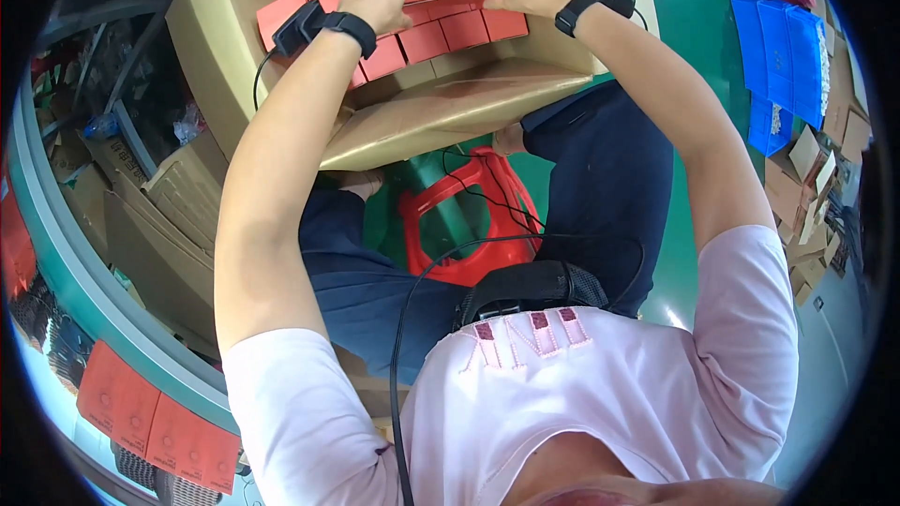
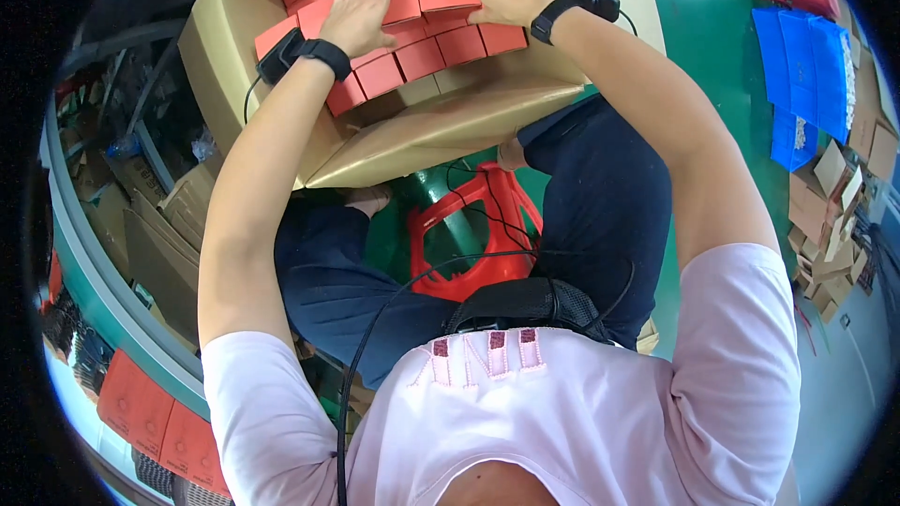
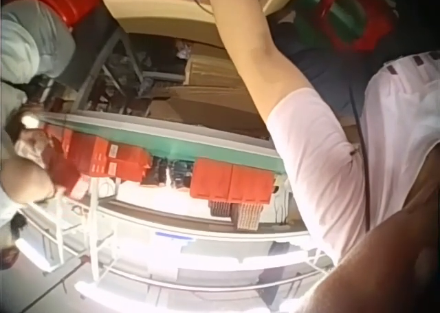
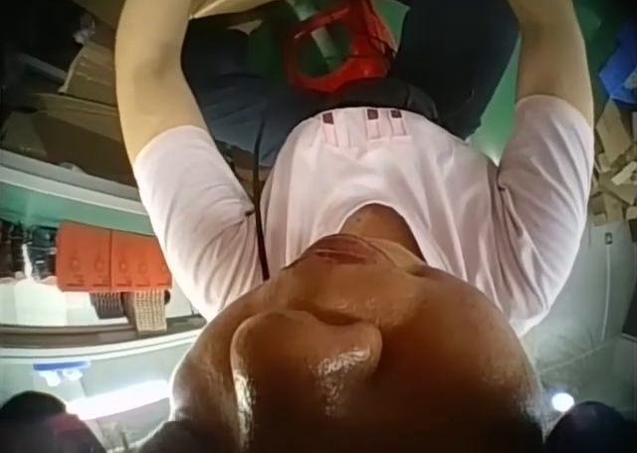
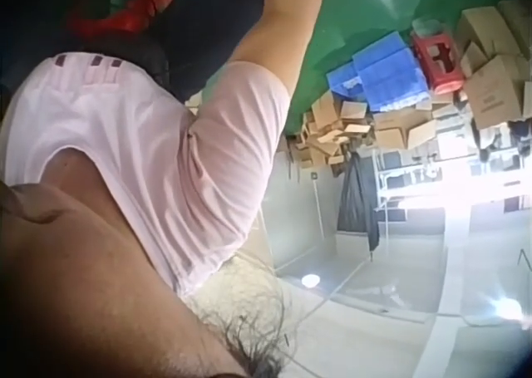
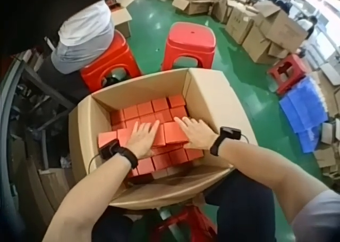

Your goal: Packing individual red product boxes into larger cardboard boxes on a factory assembly line.

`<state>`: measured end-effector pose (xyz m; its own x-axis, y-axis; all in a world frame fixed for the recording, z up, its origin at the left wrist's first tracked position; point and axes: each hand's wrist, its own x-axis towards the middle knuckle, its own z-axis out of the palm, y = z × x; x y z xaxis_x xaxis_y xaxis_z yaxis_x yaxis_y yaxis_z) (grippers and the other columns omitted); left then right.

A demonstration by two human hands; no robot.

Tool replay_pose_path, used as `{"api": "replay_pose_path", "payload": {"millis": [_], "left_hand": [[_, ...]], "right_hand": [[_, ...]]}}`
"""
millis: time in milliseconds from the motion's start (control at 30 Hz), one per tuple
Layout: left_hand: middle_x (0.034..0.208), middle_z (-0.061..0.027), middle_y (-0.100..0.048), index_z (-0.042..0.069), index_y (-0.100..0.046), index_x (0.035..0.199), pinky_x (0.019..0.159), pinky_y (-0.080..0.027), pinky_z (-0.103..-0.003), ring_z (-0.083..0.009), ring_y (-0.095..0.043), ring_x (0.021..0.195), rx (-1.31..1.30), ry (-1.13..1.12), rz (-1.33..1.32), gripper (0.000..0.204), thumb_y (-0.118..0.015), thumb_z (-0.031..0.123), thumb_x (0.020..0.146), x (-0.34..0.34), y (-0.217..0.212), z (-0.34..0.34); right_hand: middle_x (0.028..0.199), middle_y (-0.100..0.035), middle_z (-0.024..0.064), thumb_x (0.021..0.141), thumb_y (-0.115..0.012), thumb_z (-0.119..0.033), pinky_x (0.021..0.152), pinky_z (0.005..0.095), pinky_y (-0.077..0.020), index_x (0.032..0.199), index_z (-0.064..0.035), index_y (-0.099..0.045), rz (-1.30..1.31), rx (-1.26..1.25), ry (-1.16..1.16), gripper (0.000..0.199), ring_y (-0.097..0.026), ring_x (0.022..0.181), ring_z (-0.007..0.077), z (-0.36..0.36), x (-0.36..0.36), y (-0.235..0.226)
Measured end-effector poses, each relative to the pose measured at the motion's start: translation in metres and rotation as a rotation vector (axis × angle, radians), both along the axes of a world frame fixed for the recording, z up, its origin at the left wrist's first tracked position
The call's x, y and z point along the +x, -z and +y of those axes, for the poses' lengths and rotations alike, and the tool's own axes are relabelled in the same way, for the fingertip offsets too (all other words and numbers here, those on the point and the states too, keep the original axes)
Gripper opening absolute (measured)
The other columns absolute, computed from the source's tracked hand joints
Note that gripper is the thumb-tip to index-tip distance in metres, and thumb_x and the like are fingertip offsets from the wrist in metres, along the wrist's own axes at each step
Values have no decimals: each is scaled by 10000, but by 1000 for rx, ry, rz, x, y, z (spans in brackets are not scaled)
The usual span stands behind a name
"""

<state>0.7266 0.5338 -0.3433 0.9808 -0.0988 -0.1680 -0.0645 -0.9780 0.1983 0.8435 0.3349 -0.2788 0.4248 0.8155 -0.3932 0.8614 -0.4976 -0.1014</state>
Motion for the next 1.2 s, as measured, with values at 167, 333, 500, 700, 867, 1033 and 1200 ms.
{"api": "replay_pose_path", "payload": {"millis": [167, 333, 500, 700, 867, 1033, 1200], "left_hand": [[1210, -166, -541, 47, -369, 1384, 1150, -253, -472, -331, -485, 1201, -52, -42, -119, 819, -772, 182, 684, 6, 15, 9], [1154, -194, -558, 28, -423, 1305, 1133, -292, -429, -353, -498, 1168, -177, 15, -187, 700, -728, 140, 685, -13, -16, 9], [1180, -208, -563, 6, -463, 1260, 959, -450, -406, -370, -532, 1126, -375, -37, -138, 680, -766, 145, 668, -80, -89, 17], [1157, -192, -571, 7, -469, 1252, 955, -455, -417, -381, -535, 1108, -420, -103, 75, 674, -767, 125, 659, -140, -88, 26], [1133, -204, -563, 7, -457, 1225, 960, -450, -421, -385, -538, 1088, -229, -122, 283, 705, -773, 74, 598, -152, -44, 43], [1120, -221, -566, 2, -438, 1206, 959, -455, -419, -388, -539, 1102, -188, -125, 386, 717, -799, 93, 593, -144, -17, 44], [1094, -228, -584, -5, -451, 1108, 921, -483, -424, -395, -569, 1063, -147, -116, 407, 635, -794, 60, 578, -132, -11, 44]], "right_hand": [[1269, -464, 199, 706, -793, -385, 941, 460, -419, 1345, 18, -362, -164, 214, 61, 870, -474, 1148, 353, -4, 5, 40], [1206, -510, 205, 701, -796, -358, 972, 444, -391, 1284, 33, -404, -28, 202, 22, 804, -472, 1130, 357, -17, 15, 39], [1292, -477, 220, 724, -771, -385, 953, 429, -434, 1322, -27, -434, -23, 266, -52, 774, -527, 1050, 353, -35, -13, -19], [1118, -574, 189, 664, -774, -300, 947, 442, -441, 1273, 8, -463, 67, 392, -219, 750, -535, 1096, 350, -34, -75, -6], [1124, -572, 205, 648, -781, -292, 961, 437, -434, 1258, 48, -462, 222, 359, -283, 767, -533, 1104, 348, 9, -98, 32], [970, -633, 254, 604, -792, -327, 872, 443, -492, 1105, 72, -546, 368, 366, -338, 686, -605, 970, 397, 43, -70, 53], [1077, -605, 249, 629, -780, -356, 934, 431, -465, 1202, 67, -501, 431, 214, -308, 765, -574, 1052, 388, 63, -65, 65]]}}
